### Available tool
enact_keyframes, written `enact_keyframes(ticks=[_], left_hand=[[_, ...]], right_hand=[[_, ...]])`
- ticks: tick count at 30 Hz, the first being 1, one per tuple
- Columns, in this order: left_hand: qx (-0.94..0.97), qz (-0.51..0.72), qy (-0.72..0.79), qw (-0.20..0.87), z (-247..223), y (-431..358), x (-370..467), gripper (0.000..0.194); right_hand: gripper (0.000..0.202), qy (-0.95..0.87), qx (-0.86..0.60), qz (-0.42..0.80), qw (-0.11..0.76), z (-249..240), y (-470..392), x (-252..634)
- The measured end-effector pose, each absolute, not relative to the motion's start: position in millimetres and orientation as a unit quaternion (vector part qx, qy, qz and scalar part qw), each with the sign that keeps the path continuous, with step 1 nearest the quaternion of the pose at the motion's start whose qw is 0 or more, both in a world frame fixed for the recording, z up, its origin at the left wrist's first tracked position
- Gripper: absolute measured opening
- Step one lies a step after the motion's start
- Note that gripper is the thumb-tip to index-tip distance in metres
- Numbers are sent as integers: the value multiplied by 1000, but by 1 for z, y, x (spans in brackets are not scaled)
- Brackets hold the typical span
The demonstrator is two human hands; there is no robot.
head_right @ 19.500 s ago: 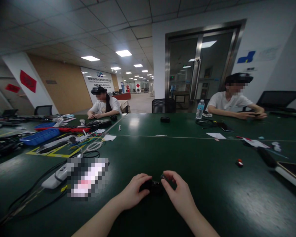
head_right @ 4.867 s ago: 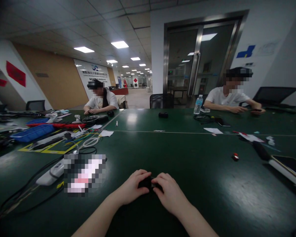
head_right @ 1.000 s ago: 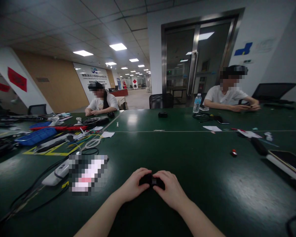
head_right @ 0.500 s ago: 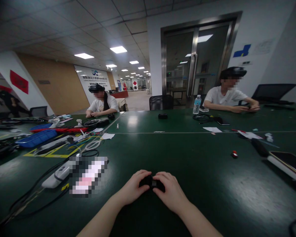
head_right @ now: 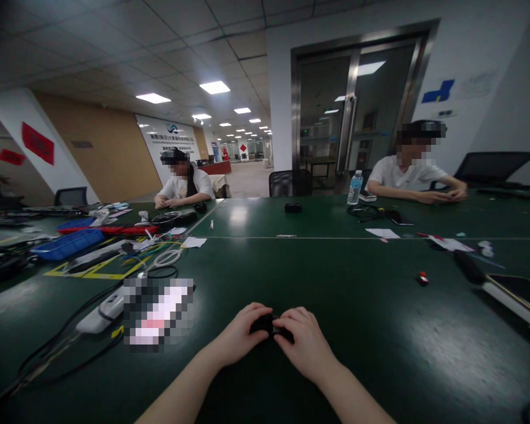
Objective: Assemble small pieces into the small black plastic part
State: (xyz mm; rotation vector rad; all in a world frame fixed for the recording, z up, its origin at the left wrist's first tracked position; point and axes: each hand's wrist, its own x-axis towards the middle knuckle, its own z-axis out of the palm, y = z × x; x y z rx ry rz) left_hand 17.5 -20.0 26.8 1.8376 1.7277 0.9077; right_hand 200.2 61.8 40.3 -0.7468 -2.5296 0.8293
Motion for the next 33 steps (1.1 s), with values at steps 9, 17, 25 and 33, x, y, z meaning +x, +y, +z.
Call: enact_keyframes(ticks=[9,17,25,33], left_hand=[[671,321,629,228,24,-20,16,43],[670,315,632,230,28,-20,17,43],[670,314,633,227,29,-20,17,43],[666,310,634,242,29,-21,16,44]], right_hand=[[33,-894,-274,306,181,39,62,201],[28,-901,-262,294,181,36,63,201],[25,-901,-261,293,185,36,63,200],[20,-810,-282,393,332,47,64,207]])
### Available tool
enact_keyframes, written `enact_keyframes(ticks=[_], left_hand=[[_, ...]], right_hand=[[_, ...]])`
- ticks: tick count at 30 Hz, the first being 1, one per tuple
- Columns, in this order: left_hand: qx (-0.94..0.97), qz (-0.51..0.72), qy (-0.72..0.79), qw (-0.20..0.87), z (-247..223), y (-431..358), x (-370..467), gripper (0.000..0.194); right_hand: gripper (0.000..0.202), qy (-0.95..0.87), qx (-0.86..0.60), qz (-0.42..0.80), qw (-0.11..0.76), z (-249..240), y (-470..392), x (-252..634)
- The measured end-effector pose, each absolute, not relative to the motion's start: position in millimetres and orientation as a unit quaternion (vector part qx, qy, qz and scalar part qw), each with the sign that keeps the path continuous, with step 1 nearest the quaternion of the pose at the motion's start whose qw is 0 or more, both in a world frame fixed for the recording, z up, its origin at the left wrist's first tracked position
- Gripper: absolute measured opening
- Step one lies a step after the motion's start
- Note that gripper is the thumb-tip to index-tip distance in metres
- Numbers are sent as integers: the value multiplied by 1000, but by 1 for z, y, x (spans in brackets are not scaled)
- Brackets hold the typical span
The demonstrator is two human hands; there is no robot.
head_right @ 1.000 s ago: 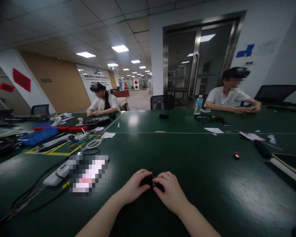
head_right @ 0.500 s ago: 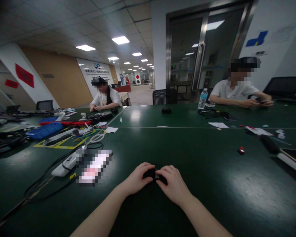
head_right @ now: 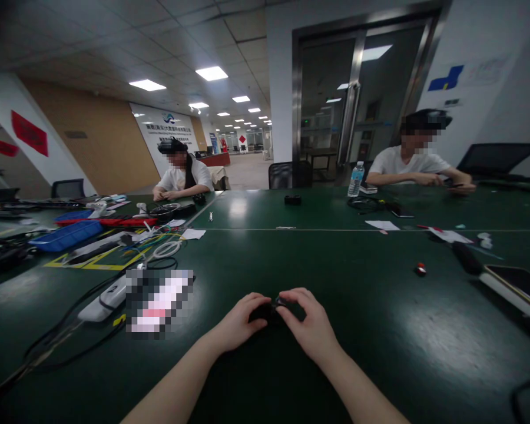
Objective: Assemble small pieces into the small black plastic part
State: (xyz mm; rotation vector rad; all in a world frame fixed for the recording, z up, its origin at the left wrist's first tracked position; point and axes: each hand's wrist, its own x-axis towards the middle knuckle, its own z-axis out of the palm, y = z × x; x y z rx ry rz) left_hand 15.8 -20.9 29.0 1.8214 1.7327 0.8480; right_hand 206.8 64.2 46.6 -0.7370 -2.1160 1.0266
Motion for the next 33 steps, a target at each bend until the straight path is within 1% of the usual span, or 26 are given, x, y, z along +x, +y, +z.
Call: enact_keyframes(ticks=[2,6,9,17,24,33], left_hand=[[665,308,634,246,31,-22,16,44],[665,313,630,251,33,-22,16,44],[661,317,630,256,33,-23,16,44],[664,294,635,265,40,-24,18,44],[664,304,634,256,34,-22,16,45],[660,299,637,263,36,-23,16,45]], right_hand=[[24,-773,-296,424,368,48,69,213],[34,-699,-322,492,407,49,80,222],[38,-647,-330,531,436,50,84,225],[35,-540,-307,605,498,59,84,227],[38,-487,-285,647,514,65,81,227],[31,-430,-288,688,509,66,83,226]])
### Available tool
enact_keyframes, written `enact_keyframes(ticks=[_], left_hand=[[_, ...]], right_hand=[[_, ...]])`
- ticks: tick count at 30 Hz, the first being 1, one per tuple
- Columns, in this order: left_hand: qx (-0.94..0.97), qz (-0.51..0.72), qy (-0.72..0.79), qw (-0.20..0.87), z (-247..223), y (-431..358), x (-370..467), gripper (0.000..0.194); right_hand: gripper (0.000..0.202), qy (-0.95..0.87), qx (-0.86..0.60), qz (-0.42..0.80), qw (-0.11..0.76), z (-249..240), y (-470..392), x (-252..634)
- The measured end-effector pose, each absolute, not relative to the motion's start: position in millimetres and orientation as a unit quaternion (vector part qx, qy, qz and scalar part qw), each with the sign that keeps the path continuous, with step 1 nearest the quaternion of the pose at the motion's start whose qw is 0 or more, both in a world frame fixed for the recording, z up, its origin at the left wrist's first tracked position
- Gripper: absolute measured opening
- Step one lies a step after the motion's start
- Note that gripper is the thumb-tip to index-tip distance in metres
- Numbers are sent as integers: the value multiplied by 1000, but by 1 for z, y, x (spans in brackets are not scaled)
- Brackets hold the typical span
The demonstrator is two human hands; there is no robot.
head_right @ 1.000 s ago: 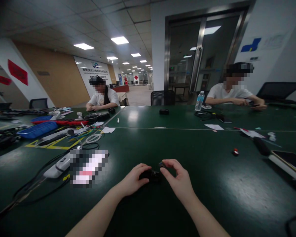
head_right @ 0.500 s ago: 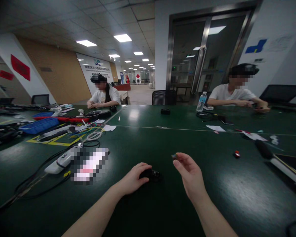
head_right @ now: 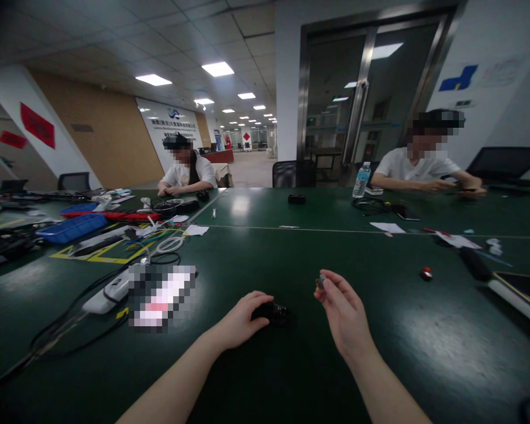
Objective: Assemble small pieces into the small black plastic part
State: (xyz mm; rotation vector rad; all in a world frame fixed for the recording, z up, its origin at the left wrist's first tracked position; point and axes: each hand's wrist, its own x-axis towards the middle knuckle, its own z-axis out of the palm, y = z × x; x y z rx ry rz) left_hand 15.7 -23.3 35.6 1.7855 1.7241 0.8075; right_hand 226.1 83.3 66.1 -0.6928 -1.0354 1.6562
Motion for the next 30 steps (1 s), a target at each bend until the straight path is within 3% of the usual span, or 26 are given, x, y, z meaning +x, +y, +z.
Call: enact_keyframes(ticks=[12,17,23,30], left_hand=[[658,305,639,258,30,-22,15,51],[663,297,639,251,31,-22,16,49],[669,307,632,240,28,-20,16,47],[668,304,635,240,28,-20,16,46]], right_hand=[[29,-382,-313,743,451,59,87,222],[37,-579,-347,608,419,46,84,217],[26,-772,-322,433,335,41,74,213],[23,-840,-272,380,277,36,63,205]])
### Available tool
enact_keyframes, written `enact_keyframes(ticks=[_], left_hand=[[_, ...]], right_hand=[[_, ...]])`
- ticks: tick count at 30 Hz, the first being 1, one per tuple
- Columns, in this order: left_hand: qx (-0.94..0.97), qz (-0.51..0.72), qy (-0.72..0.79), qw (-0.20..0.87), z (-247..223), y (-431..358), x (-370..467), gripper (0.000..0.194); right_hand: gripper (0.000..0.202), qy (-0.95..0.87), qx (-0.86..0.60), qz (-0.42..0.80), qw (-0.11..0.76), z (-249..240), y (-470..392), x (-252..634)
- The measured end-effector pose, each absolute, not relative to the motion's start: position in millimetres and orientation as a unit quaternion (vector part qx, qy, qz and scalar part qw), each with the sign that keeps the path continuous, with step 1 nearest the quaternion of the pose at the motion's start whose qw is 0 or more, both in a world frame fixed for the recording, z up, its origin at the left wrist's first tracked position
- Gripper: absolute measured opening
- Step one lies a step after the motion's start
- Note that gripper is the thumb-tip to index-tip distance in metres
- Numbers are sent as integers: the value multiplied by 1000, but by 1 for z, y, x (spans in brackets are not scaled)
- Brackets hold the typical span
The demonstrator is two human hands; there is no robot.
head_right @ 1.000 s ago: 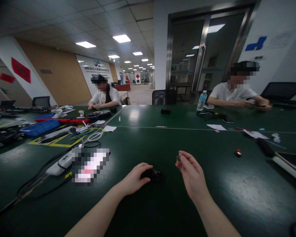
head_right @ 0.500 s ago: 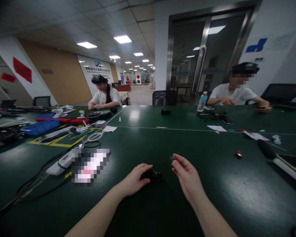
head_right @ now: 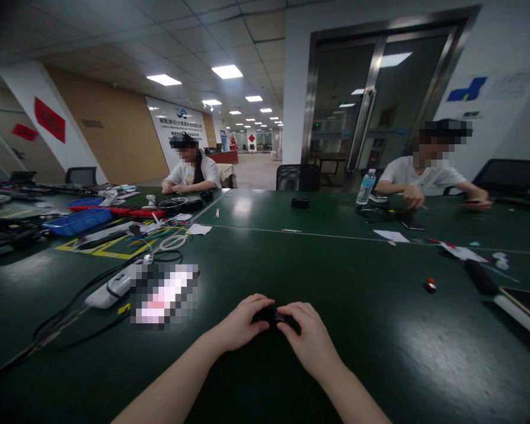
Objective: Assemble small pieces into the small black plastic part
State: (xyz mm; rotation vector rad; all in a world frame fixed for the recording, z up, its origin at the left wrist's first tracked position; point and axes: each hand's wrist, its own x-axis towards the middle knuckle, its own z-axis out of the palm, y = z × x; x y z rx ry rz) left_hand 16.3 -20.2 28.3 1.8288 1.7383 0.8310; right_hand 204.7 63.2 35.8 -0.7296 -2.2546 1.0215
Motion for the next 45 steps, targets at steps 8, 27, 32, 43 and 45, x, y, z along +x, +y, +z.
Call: enact_keyframes(ticks=[8,27,32,43,45], left_hand=[[673,301,635,233,28,-20,16,46],[663,302,641,241,33,-21,18,45],[658,296,644,255,33,-22,18,46],[662,305,643,234,31,-21,18,44],[664,304,644,229,30,-21,18,43]], right_hand=[[22,-846,-285,382,238,36,59,198],[20,-871,-286,326,230,33,56,195],[21,-863,-299,332,236,36,54,195],[27,-852,-288,363,245,31,60,203],[24,-850,-289,363,248,31,61,201]])
